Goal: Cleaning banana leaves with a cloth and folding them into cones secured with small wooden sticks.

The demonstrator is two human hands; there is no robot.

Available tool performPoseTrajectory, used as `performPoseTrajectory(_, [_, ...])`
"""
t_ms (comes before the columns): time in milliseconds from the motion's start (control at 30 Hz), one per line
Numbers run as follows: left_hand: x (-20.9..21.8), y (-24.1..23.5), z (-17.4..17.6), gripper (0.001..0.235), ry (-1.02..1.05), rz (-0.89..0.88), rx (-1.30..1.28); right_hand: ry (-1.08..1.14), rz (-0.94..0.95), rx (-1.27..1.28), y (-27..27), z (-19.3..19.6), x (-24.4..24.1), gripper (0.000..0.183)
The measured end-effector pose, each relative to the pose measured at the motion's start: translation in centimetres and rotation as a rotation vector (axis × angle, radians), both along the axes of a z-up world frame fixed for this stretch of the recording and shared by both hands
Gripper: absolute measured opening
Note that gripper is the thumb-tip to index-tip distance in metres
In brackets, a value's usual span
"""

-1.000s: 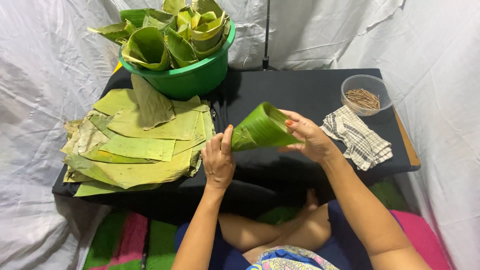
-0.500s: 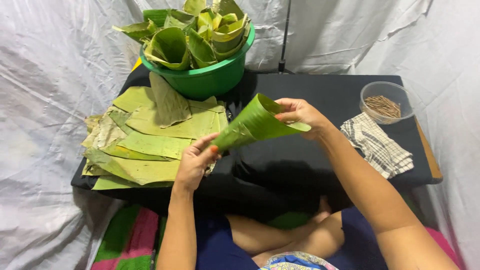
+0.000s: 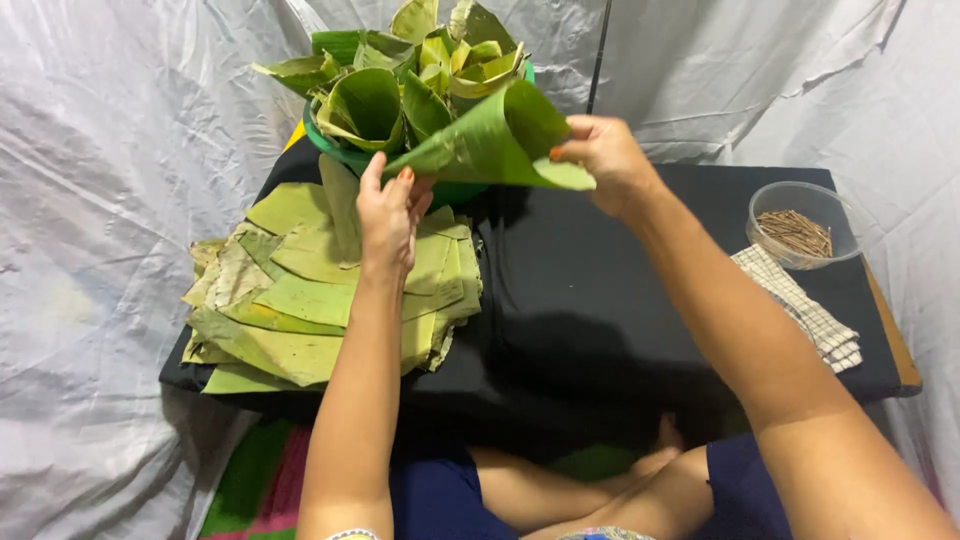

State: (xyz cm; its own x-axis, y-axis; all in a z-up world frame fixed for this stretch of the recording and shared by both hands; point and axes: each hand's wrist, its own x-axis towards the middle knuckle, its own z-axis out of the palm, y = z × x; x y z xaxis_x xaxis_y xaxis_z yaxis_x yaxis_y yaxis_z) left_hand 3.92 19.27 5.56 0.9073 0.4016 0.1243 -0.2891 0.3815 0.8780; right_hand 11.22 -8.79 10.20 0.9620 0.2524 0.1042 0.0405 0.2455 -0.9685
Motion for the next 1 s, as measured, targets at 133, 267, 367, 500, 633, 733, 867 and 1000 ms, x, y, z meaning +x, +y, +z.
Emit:
performPoseTrajectory(133, [3.1, -0.1, 2.6, 0.079, 0.014, -0.105, 0.174, -0.076, -0.019, -0.125, 0.4, 7.0, -0.8, 0.027])
performPoseTrajectory(267, [7.4, 0.8, 0.4, 0.053, 0.094, 0.102, 0.792, -0.171, -0.037, -0.145, 1.6, 9.0, 1.5, 0.026])
performPoseTrajectory(367, [8.5, 1.5, -2.0, 0.049, 0.026, 0.305, 1.156, -0.208, -0.075, -0.229, 3.8, 10.0, 2.4, 0.023])
performPoseTrajectory(500, [4.8, 0.1, -0.6, 0.04, 0.061, 0.371, 1.115, -0.198, -0.085, -0.271, 7.3, 9.9, 4.5, 0.015])
performPoseTrajectory(633, [5.9, 1.4, -4.4, 0.032, 0.03, 0.418, 0.804, -0.238, -0.068, -0.267, 8.3, 11.5, 5.1, 0.018])
performPoseTrajectory(733, [6.2, 1.8, -4.2, 0.034, 0.099, 0.424, 0.613, -0.343, -0.097, -0.318, 8.1, 13.5, 4.3, 0.014])
performPoseTrajectory(867, [5.9, 0.9, -2.6, 0.037, 0.286, 0.222, 0.156, -0.386, -0.135, -0.344, 9.3, 12.4, 4.9, 0.014])
performPoseTrajectory(1000, [7.5, 0.5, -3.8, 0.041, 0.277, 0.19, -0.107, -0.321, -0.072, -0.376, 11.3, 9.3, 5.7, 0.024])
